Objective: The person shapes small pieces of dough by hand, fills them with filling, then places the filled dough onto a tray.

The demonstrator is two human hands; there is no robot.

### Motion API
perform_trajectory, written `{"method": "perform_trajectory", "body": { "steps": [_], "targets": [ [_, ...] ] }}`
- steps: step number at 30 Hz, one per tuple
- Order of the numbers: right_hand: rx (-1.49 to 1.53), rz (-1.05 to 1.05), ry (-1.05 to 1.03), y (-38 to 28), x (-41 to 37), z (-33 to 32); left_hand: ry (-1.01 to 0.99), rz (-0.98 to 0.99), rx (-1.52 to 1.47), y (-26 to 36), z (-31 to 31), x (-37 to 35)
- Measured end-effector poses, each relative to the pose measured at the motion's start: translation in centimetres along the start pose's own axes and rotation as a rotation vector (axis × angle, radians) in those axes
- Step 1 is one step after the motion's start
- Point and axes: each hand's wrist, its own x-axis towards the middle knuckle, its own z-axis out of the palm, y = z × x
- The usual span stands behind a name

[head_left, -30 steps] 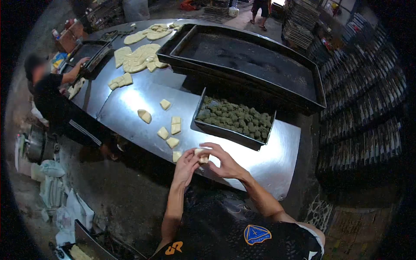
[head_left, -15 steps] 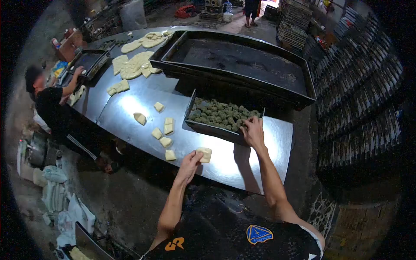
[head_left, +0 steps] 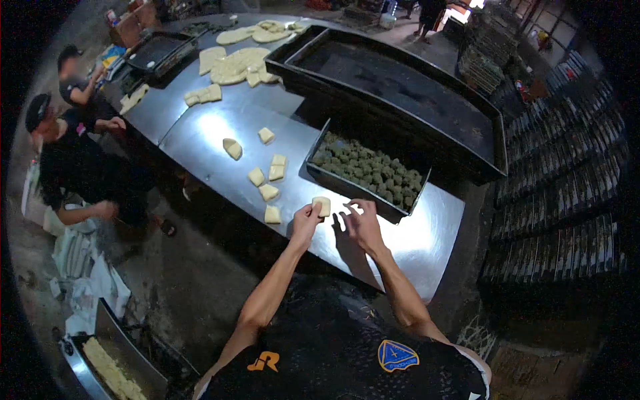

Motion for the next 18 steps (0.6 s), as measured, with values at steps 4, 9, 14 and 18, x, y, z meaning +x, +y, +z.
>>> {"method": "perform_trajectory", "body": {
  "steps": [4, 9, 14, 18],
  "targets": [
    [-0.248, 0.11, -0.044, -0.6, -4.0, 0.0, 0.013, -0.006, -0.086, 0.0, -1.9, -1.9],
    [-0.106, 0.149, 0.034, -0.8, -8.3, -0.2, -0.082, -0.08, -0.218, 2.4, -4.1, -2.3],
    [0.079, 0.032, -0.436, -2.1, -8.2, -1.0, -0.11, -0.111, -0.175, 2.4, -6.6, -2.8],
    [0.18, -0.003, -0.555, -2.2, -7.5, -1.8, -0.17, -0.157, -0.143, 2.9, -7.3, -2.5]
  ]
}}
